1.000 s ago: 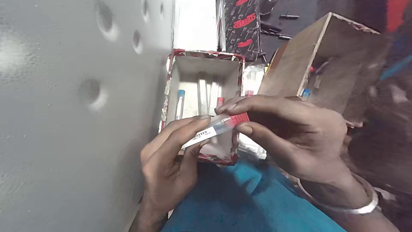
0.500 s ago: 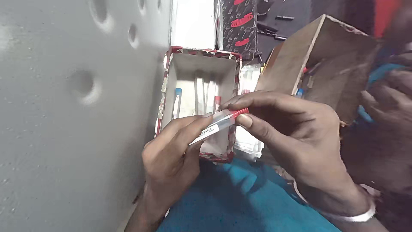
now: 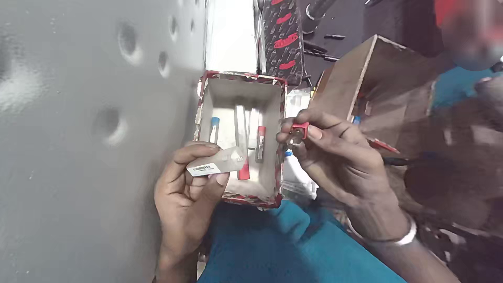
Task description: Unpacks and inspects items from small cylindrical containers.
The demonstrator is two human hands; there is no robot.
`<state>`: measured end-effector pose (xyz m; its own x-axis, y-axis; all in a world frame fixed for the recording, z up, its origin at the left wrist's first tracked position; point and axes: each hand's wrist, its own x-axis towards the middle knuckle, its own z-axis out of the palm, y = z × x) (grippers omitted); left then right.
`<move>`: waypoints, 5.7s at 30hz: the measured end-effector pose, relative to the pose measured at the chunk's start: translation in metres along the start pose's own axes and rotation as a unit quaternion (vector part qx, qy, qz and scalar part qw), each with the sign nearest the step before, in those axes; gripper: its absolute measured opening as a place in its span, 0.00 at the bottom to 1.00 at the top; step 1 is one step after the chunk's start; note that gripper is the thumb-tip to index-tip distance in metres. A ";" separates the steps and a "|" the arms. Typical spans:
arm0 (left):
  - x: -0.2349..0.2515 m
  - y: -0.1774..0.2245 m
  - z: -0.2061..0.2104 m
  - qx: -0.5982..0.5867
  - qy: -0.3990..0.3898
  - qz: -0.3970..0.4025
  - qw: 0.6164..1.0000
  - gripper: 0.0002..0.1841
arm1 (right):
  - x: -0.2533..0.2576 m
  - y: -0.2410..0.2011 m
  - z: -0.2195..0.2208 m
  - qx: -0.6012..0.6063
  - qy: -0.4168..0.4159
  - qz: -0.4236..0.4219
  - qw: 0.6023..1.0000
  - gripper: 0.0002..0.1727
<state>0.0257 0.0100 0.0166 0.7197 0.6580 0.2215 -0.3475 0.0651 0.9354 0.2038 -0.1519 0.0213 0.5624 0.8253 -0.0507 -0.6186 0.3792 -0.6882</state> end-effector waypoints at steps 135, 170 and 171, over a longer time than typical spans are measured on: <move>0.008 0.001 0.016 0.135 -0.041 0.049 0.989 0.17 | 0.031 -0.089 0.007 -0.560 -0.274 -0.094 0.777 0.13; 0.040 -0.032 0.047 0.743 -0.223 -0.244 0.582 0.18 | -0.007 -0.086 -0.044 -0.406 -0.244 -0.143 0.869 0.14; 0.040 -0.032 0.047 0.744 -0.227 -0.255 0.575 0.18 | -0.008 -0.086 -0.045 -0.403 -0.245 -0.141 0.870 0.14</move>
<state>0.0942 -0.0011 0.0083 0.6997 0.5520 -0.4536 0.6333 -0.7730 0.0363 0.2776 -0.2099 0.0485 0.2054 0.9011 0.3818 0.2042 0.3421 -0.9172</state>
